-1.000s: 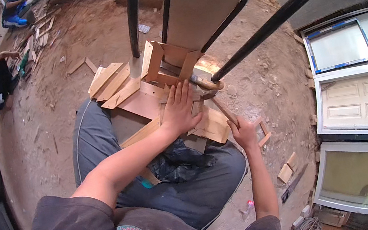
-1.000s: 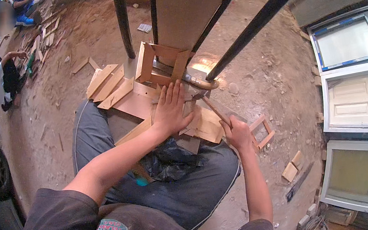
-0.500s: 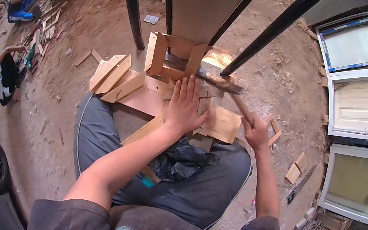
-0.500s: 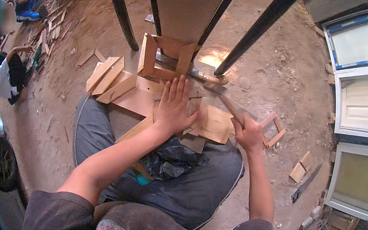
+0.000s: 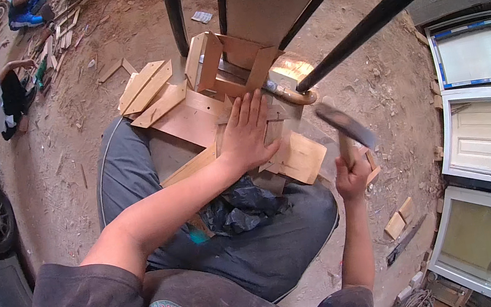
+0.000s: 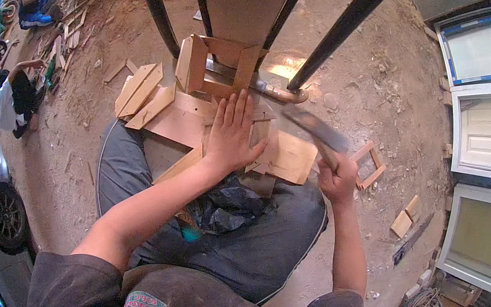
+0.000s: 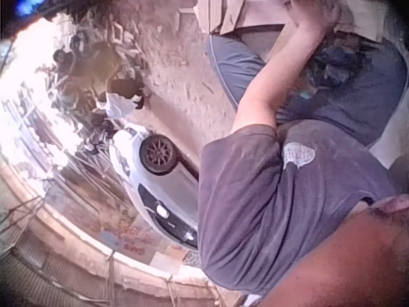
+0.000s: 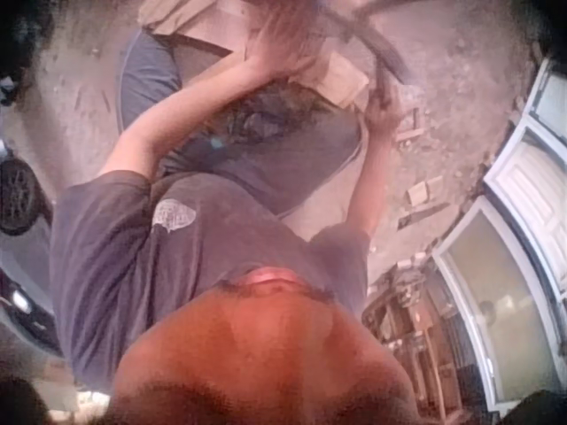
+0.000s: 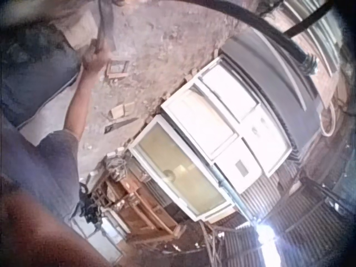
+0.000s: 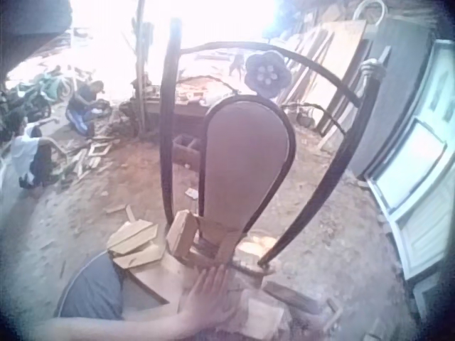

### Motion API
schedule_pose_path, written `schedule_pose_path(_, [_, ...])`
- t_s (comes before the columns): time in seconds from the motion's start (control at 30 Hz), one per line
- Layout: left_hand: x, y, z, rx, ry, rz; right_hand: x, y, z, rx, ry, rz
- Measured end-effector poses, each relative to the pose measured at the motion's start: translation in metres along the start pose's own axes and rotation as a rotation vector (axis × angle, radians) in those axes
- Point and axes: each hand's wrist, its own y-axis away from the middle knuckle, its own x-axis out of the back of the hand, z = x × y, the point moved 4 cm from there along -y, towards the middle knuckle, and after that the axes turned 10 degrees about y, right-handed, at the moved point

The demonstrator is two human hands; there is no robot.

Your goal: The person assembles a wooden structure by hand, using a hammer to tap wooden slats into place and aligning various pieces to fit together.

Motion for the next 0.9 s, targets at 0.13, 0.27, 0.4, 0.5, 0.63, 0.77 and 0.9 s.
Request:
schedule_pose_path(0.13, [0.001,-0.002,0.004,-0.009,0.019,0.002,-0.023,0.003,0.010,0.083,0.023,-0.025])
schedule_pose_path(0.27, [-0.003,0.001,0.003,-0.004,-0.063,-0.036,-0.016,-0.004,-0.003,0.019,0.286,-0.152])
schedule_pose_path(0.4, [-0.003,0.002,0.001,-0.009,-0.021,0.013,0.017,-0.007,-0.028,-0.070,0.058,-0.042])
schedule_pose_path(0.5, [-0.002,0.002,0.001,-0.008,0.009,0.015,0.016,-0.001,-0.028,-0.090,0.031,0.009])
schedule_pose_path(0.63, [-0.003,0.002,0.001,0.002,0.030,0.007,-0.003,0.014,-0.009,-0.122,0.147,-0.062])
schedule_pose_path(0.77, [-0.001,-0.003,0.013,0.070,0.061,-0.012,-0.013,0.022,-0.001,-0.147,0.178,-0.103])
schedule_pose_path(0.9, [0.002,-0.016,0.014,0.170,0.131,0.126,-0.014,0.022,-0.005,-0.213,0.123,-0.125])
